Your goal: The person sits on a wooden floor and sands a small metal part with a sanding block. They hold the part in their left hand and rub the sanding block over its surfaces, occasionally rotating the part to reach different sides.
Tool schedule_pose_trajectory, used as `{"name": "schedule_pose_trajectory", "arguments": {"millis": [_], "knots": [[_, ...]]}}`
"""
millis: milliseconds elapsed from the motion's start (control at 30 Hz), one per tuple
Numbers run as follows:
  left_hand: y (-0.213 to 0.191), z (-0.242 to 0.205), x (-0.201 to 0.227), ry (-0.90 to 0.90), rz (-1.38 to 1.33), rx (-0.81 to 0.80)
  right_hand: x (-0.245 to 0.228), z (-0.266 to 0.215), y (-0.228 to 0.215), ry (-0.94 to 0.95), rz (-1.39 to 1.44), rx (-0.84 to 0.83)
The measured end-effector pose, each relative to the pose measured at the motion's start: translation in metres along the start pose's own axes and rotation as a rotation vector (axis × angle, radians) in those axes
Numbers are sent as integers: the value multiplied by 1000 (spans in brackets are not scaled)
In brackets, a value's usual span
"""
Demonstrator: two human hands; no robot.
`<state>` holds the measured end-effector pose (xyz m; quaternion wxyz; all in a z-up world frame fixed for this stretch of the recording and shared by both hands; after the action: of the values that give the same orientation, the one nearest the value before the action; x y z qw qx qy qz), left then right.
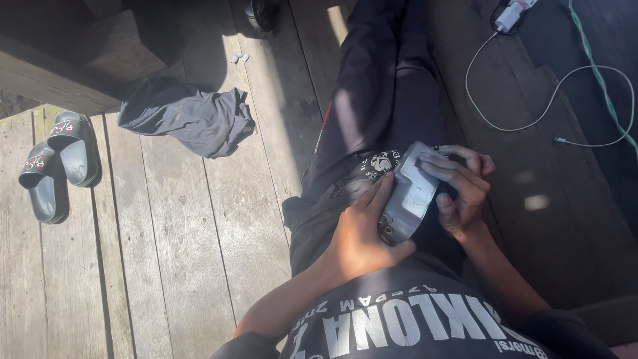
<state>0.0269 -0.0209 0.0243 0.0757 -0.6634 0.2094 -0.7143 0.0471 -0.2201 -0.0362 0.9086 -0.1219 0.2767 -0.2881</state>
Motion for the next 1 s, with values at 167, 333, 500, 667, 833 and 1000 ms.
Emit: {"name": "schedule_pose_trajectory", "arguments": {"millis": [167, 333, 500, 667, 833, 1000], "knots": [[4, -6, -17, 40, -22, 33, -14, -11, 4, -26, 38, 30], [-2, -7, -26, 213, -144, 154, 17, -5, 10, 26, 33, 74], [-16, -8, -15, 290, -162, 183, -37, 6, 16, -10, 149, 27], [-22, -3, -19, 396, -187, 219, -20, 26, 19, -53, -21, 51], [-18, -5, -29, 440, -187, 188, -54, 35, 17, -67, 106, 0], [-22, -2, -18, 467, -140, 239, -48, 32, 16, -97, -92, 40]]}}
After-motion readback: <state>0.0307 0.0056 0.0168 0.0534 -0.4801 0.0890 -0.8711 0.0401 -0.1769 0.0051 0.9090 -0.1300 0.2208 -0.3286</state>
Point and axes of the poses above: each hand's wrist, its own z-axis towards the middle knuckle, its own y-axis out of the palm, x = y × z, the point moved 4 cm from there along z, towards the middle knuckle, and after that the axes turned 9 degrees about x, right-handed, at the moved point
